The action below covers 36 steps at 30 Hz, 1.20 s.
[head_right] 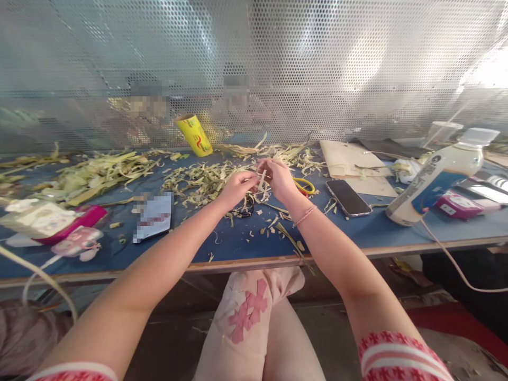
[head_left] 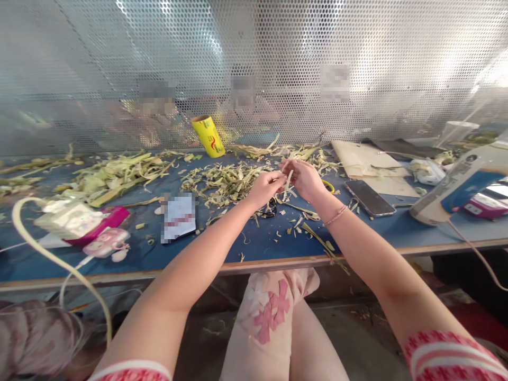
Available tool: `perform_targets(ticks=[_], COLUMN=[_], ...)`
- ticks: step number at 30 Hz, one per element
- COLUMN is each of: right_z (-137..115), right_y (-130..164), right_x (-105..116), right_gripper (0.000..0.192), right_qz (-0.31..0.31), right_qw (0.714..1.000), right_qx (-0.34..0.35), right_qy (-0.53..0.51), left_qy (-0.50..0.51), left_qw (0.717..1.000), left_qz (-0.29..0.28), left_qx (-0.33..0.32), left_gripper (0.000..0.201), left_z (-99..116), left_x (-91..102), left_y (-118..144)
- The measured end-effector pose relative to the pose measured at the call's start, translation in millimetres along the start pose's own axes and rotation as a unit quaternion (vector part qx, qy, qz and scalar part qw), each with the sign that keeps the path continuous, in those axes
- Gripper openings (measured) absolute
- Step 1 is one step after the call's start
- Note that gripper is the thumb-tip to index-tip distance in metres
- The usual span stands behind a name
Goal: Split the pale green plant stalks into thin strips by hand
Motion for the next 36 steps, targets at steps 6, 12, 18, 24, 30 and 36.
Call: perform_targets(ticks=[6,12,18,24,30,36], right_z=[12,8,7,6,9,10], right_y=[-2,-1,-2,-3,-3,0], right_x=[-8,-5,-4,-4,-6,-7], right_gripper=[0.014,0.015,0.023,0.021,0.024,0.018], right_qz=[-0.039,-0.019,-0.033,-0.041,-0.049,-0.048], right_qw=[0.996,0.999,0.999,0.999,0.999,0.998], right_qx=[-0.077,-0.028,0.002,0.006,0.002,-0.041], right_qy=[0.005,0.009,0.014,0.020,0.021,-0.014], left_qy=[-0.028,-0.033,-0.005,0.055,0.158,0.128], left_qw=[0.998,0.997,0.997,0.990,0.978,0.979], left_qz=[0.039,0.051,0.062,0.117,0.137,0.156], left_qx=[-0.026,-0.037,-0.050,-0.062,-0.003,0.005], left_gripper=[0.024,0.025,0.019,0.016,0.023,0.023], left_z=[5,9,10,2,-17,-20], left_x=[7.8,8.1,8.0,13.2,13.3,16.8], left_y=[2,3,2,0,-4,-3])
Point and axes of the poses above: each hand's wrist, its own y-axis away from the middle knuckle, its own x-axis out of the back of the hand, z = x × y, the point moved 6 cm from there along -y, towards the middle knuckle, and after that the axes turned 9 degrees about -z, right-handed, at the moved point
